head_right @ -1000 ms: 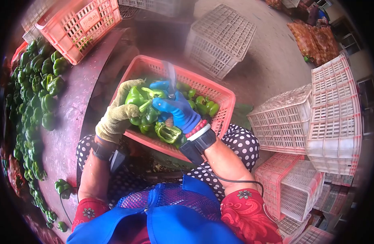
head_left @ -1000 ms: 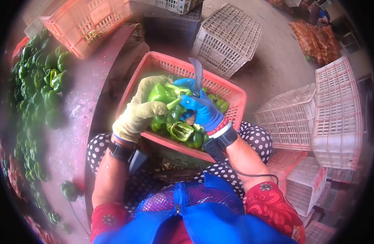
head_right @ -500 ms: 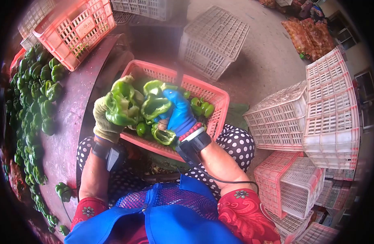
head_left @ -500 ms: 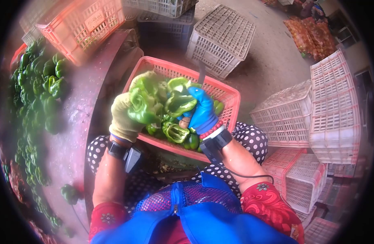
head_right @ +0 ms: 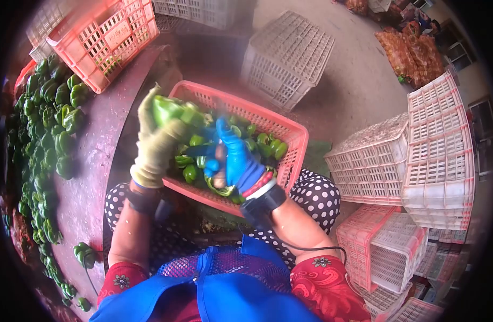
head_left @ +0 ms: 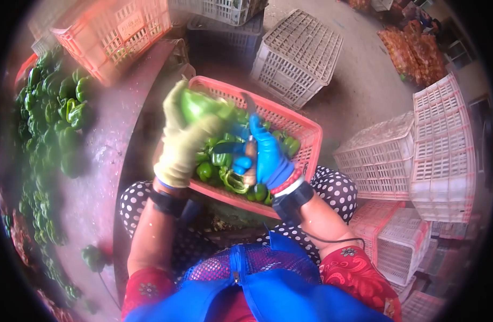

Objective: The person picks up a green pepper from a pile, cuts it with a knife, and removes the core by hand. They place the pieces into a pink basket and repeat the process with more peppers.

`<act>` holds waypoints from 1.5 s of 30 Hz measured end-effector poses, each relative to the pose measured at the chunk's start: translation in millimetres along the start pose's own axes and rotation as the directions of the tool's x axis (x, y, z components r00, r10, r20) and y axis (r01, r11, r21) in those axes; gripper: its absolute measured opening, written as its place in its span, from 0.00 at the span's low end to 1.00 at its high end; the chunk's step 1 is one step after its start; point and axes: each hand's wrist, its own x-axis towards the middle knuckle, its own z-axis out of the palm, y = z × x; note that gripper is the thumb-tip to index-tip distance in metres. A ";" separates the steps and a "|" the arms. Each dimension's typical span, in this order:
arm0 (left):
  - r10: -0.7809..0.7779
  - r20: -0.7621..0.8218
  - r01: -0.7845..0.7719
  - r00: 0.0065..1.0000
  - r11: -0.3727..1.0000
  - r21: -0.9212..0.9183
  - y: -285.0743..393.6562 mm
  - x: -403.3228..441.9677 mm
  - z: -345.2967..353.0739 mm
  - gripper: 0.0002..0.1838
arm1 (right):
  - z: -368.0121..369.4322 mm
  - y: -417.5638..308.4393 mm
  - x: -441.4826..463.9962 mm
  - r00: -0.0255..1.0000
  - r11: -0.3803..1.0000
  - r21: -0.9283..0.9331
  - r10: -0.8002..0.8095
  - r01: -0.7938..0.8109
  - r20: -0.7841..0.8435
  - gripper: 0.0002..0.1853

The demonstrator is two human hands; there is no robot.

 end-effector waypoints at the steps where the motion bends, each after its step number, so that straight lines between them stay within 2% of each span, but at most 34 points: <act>1: 0.131 0.088 -0.147 0.987 0.968 0.202 -6.4 -4.0 1.1 0.49 | 3.9 5.7 3.2 1.000 0.993 0.116 -0.014 0.017 -0.027 0.29; 2: 0.237 0.196 -0.296 0.952 0.877 0.379 -16.7 -6.3 0.4 0.49 | -0.9 3.6 5.3 0.999 0.991 0.125 -0.044 0.046 -0.023 0.29; 3: 0.304 0.266 -0.399 0.915 0.788 0.469 -21.3 -6.7 -1.0 0.47 | -9.1 -0.4 8.6 0.997 0.988 0.135 -0.074 0.076 -0.021 0.30; 4: 0.228 0.243 -0.306 0.943 0.882 0.360 -22.2 -5.6 -3.3 0.46 | -16.0 -4.5 9.8 0.994 0.984 0.145 -0.105 0.107 -0.020 0.32; 5: 0.144 0.230 -0.200 0.963 0.949 0.243 -22.3 -4.5 -5.9 0.45 | -22.5 -7.6 7.8 0.981 0.984 0.048 -0.169 0.173 -0.092 0.23; 6: 0.058 0.224 -0.086 0.973 0.989 0.121 -22.5 -4.0 -7.6 0.45 | -27.5 -6.2 9.2 0.966 0.970 -0.025 -0.242 0.241 -0.090 0.21; 7: 0.026 0.191 -0.058 0.981 0.985 0.163 -20.3 -4.9 -4.1 0.39 | -33.3 -3.5 12.3 0.947 0.948 -0.099 -0.312 0.303 -0.081 0.20; 8: -0.085 0.168 0.052 0.982 0.980 0.192 -21.2 -4.9 -3.8 0.36 | -37.5 -1.0 14.2 0.924 0.916 -0.171 -0.377 0.362 -0.065 0.18; 9: -0.196 0.142 0.162 0.970 0.962 0.218 -22.4 -5.2 -4.3 0.33 | -34.7 1.4 11.6 0.912 0.901 -0.160 -0.409 0.402 -0.013 0.17; 10: -0.305 0.114 0.272 0.945 0.931 0.242 -23.6 -5.9 -4.7 0.30 | -31.3 3.8 9.9 0.886 0.858 -0.258 -0.464 0.444 -0.018 0.19; 11: -0.315 0.093 0.281 0.945 0.922 0.265 -24.0 -6.4 -4.1 0.27 | -26.5 4.9 8.0 0.855 0.803 -0.353 -0.518 0.480 -0.016 0.20; 14: -0.337 0.040 0.305 0.941 0.892 0.333 -25.5 -5.6 -3.6 0.19 | -28.5 -10.5 8.0 0.872 0.765 -0.450 -0.484 0.461 0.072 0.33; 15: -0.311 0.047 0.288 0.949 0.919 0.270 -28.3 -4.7 -6.2 0.16 | -26.6 -19.8 3.4 0.917 0.836 -0.385 -0.390 0.390 0.084 0.37; 16: -0.317 0.075 0.279 0.945 0.907 0.315 -27.8 -3.4 -10.8 0.16 | -25.8 -24.1 1.2 0.952 0.896 -0.320 -0.290 0.307 0.101 0.41; 17: -0.325 0.103 0.269 0.940 0.894 0.359 -25.0 -0.4 -15.0 0.16 | -26.0 -22.9 2.9 0.946 0.911 -0.253 -0.310 0.325 0.099 0.42; 19: -0.337 0.152 0.232 0.929 0.851 0.471 -6.9 2.9 -11.2 0.15 | -17.7 -25.9 0.5 0.940 0.865 -0.369 -0.319 0.340 0.119 0.42; 21: -0.340 0.101 0.274 0.935 0.873 0.404 -17.4 3.9 -12.2 0.15 | -22.2 -24.1 2.4 0.936 0.787 -0.508 -0.311 0.350 0.163 0.38; 24: -0.387 0.049 0.359 0.921 0.891 0.277 -16.9 -0.9 -11.1 0.18 | -10.0 -23.4 -6.2 0.962 0.712 -0.652 -0.247 0.261 0.116 0.35; 26: -0.457 0.032 0.448 0.889 0.882 0.145 -9.5 -1.5 -5.6 0.19 | -17.1 -19.7 -0.9 0.931 0.784 -0.527 -0.364 0.328 0.039 0.28; 27: -0.511 0.068 0.513 0.857 0.859 -0.001 -10.9 -3.6 -6.1 0.22 | -25.1 -17.2 0.9 0.917 0.822 -0.455 -0.398 0.341 -0.032 0.26; 28: -0.529 0.091 0.525 0.844 0.849 0.060 -9.3 -5.9 -6.4 0.22 | -34.6 -14.4 4.5 0.900 0.853 -0.381 -0.423 0.356 -0.106 0.24; 29: -0.547 0.110 0.536 0.830 0.836 0.119 -6.9 -8.2 -7.0 0.22 | -47.3 -12.0 12.3 0.885 0.830 -0.397 -0.457 0.390 -0.086 0.21; 32: -0.580 0.178 0.525 0.795 0.805 0.276 -2.6 -9.1 -6.0 0.23 | -24.5 -6.2 4.4 0.779 0.521 -0.745 -0.627 0.417 -0.003 0.21; 33: -0.586 0.183 0.516 0.789 0.794 0.322 0.7 -8.8 -6.8 0.23 | -27.1 -6.5 5.0 0.777 0.457 -0.767 -0.624 0.451 0.085 0.25; 35: -0.635 0.186 0.536 0.750 0.748 0.390 7.6 -6.5 -10.7 0.23 | -28.5 -9.0 1.4 0.836 0.609 -0.646 -0.542 0.460 0.085 0.28; 36: -0.627 0.213 0.540 0.749 0.764 0.352 5.1 -6.7 -10.9 0.23 | -30.0 -12.2 -1.3 0.861 0.678 -0.578 -0.500 0.454 0.091 0.30; 37: -0.619 0.239 0.544 0.748 0.779 0.313 1.1 -7.8 -11.5 0.23 | -39.6 -19.1 -2.3 0.933 0.867 -0.342 -0.337 0.361 0.131 0.34; 39: -0.610 0.259 0.560 0.749 0.792 0.244 10.6 -10.3 -2.2 0.23 | -36.4 -21.8 -7.2 0.963 0.924 -0.274 -0.245 0.268 0.114 0.30; 41: -0.631 0.278 0.557 0.725 0.773 0.303 12.0 -8.3 -6.4 0.24 | -48.4 -20.5 -0.4 0.972 0.943 -0.256 -0.177 0.213 0.156 0.30; 42: -0.641 0.284 0.554 0.713 0.764 0.331 12.4 -7.7 -8.8 0.24 | -45.4 -20.7 -0.9 0.975 0.924 -0.310 -0.204 0.223 0.091 0.30; 44: -0.615 0.277 0.555 0.738 0.787 0.269 8.5 -10.4 -7.1 0.25 | -36.2 -21.4 -3.8 0.963 0.878 -0.418 -0.269 0.232 -0.031 0.32; 45: -0.602 0.273 0.555 0.750 0.798 0.236 5.5 -12.0 -5.8 0.26 | -34.9 -18.3 -1.3 0.907 0.734 -0.574 -0.419 0.362 0.036 0.31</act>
